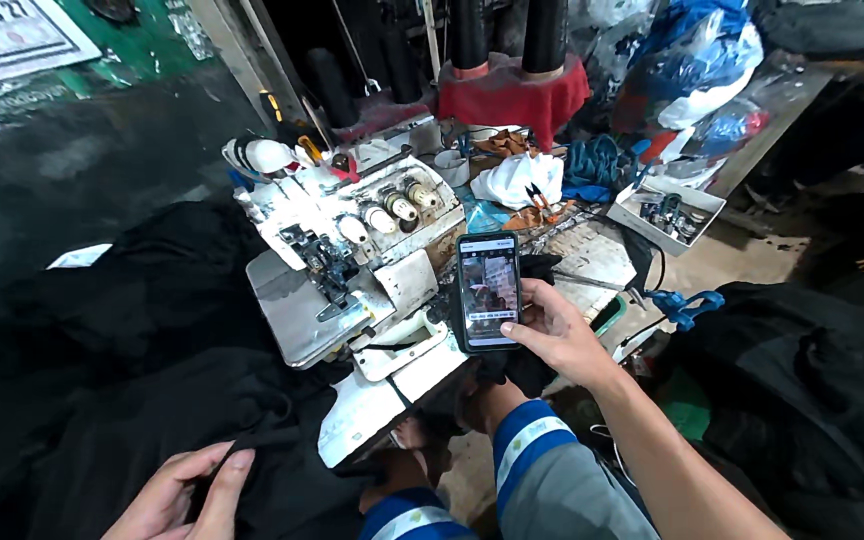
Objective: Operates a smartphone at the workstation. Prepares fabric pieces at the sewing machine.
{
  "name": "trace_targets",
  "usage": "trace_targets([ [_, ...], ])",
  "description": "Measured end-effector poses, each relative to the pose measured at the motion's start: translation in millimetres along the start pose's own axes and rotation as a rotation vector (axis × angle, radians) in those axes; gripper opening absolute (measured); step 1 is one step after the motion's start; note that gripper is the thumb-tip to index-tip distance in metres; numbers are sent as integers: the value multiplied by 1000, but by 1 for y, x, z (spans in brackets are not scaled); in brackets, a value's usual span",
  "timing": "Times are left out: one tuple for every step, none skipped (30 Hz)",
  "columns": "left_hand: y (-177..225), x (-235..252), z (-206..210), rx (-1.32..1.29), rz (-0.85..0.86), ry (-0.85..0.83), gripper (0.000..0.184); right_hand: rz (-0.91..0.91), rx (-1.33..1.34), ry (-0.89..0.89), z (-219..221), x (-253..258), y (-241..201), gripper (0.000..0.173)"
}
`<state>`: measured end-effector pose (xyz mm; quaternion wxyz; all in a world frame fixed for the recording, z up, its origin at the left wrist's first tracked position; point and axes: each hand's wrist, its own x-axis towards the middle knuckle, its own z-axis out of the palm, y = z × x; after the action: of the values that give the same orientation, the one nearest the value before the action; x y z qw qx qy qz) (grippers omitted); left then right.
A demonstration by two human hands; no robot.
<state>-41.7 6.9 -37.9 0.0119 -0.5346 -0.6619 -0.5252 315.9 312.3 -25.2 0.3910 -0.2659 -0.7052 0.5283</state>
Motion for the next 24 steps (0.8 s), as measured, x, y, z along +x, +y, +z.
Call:
trace_targets([
  [1,0,0,-2,-2,2,11,5,-6,2,0,-1,0,59],
  [1,-1,1,-2,-5,5,12,9,-12,4,0,-1,1,60],
  [2,-1,1,1,-10,7,12,11,-16,6,1,-1,0,61],
  [1,-1,1,6,-11,9,12,11,-18,13,1,0,0,62],
  [0,0,1,11,-12,11,12,9,-14,24,3,0,-1,63],
  [1,-1,1,17,-10,13,11,9,-6,36,4,-1,-3,64],
  [0,-1,1,19,-6,16,11,11,3,53,5,-1,-5,64],
  [0,-1,1,17,-2,21,11,20,0,75,6,-1,-8,63],
  [1,-1,1,15,1,24,11,30,-16,95,7,0,-10,62],
  [1,-1,1,16,3,23,11,38,-37,110,7,0,-13,60],
  [2,0,2,20,3,22,11,41,-64,128,5,0,-16,58],
  [4,0,4,22,4,23,12,36,-101,144,3,0,-19,56],
  [8,1,8,25,7,35,13,31,-144,150,-1,-1,-23,54],
  [11,2,11,29,10,66,14,25,-184,139,-4,-1,-29,53],
  [14,3,11,22,6,101,15,9,-204,130,-5,-1,-35,53],
  [18,6,6,-13,-11,123,17,-15,-218,122,-5,-1,-39,53],
  [23,10,-2,-72,-32,127,18,-51,-233,126,-6,0,-41,53],
  [30,15,-12,-133,-45,111,19,-104,-247,140,-7,-1,-40,52],
  [38,20,-23,-165,-48,92,20,-170,-257,167,-10,-1,-37,50],
  [45,25,-33,-169,-44,70,20,-231,-259,202,-13,-2,-34,48],
  [50,29,-43,-177,-33,40,21,-273,-249,226,-14,-4,-31,46],
  [53,30,-53,-189,-16,1,22,-305,-232,231,-13,-7,-32,44],
  [54,31,-61,-199,1,-42,22,-326,-208,203,-8,-12,-35,42],
  [53,30,-69,-205,16,-84,23,-332,-185,147,2,-18,-40,39],
])
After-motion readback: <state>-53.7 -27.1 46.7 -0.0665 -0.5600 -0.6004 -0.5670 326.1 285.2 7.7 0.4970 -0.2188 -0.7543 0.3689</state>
